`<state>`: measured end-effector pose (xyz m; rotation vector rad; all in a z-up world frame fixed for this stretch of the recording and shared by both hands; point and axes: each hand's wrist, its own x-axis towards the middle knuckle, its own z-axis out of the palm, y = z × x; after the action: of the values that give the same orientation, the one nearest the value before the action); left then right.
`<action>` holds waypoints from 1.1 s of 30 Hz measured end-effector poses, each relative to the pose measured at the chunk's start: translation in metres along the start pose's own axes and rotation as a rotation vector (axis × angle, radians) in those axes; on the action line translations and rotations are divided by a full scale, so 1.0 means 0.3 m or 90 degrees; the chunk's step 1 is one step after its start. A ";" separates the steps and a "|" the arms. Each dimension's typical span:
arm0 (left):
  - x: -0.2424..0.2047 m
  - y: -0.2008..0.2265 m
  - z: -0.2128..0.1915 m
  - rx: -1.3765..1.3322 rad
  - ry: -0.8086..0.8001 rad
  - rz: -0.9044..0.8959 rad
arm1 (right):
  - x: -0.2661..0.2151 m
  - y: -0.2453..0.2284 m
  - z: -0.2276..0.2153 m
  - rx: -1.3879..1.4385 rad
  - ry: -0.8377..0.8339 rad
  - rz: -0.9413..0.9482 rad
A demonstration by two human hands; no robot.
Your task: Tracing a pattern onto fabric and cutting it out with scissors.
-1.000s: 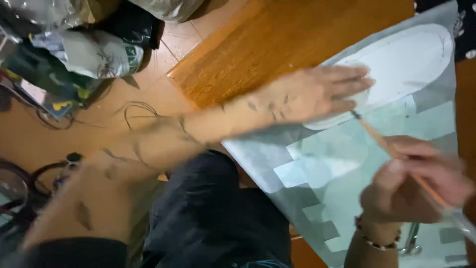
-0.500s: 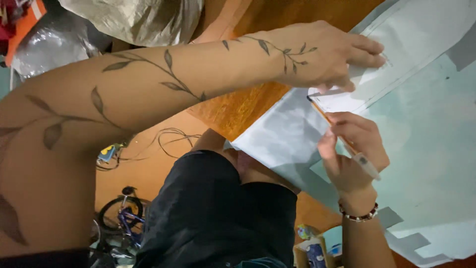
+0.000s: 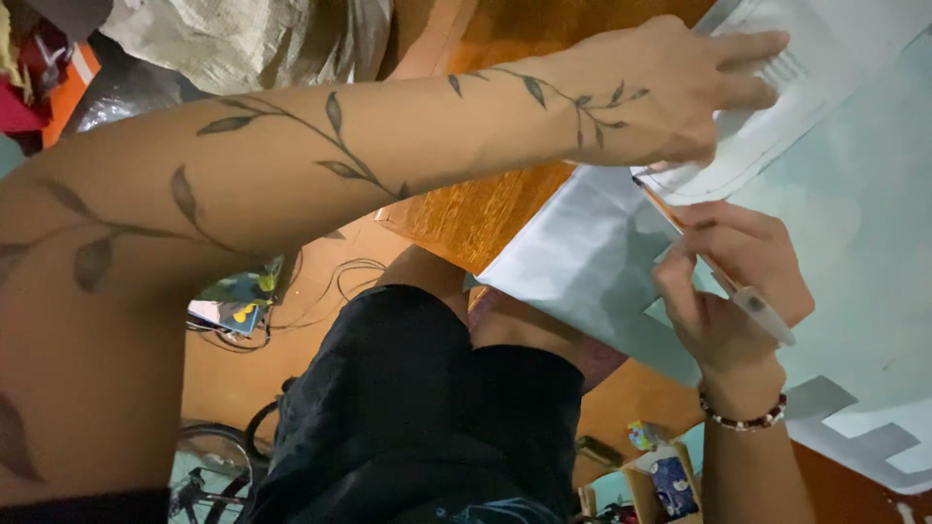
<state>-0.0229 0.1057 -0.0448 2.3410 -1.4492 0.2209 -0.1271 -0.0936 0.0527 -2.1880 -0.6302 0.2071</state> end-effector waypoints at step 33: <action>-0.076 0.017 -0.024 -0.096 0.037 0.166 | -0.117 0.010 -0.060 0.065 0.065 0.083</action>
<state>-0.0374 0.1255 -0.0446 2.0091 -1.6785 0.2384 -0.1499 -0.1249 0.0598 -2.1284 -0.4116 0.1904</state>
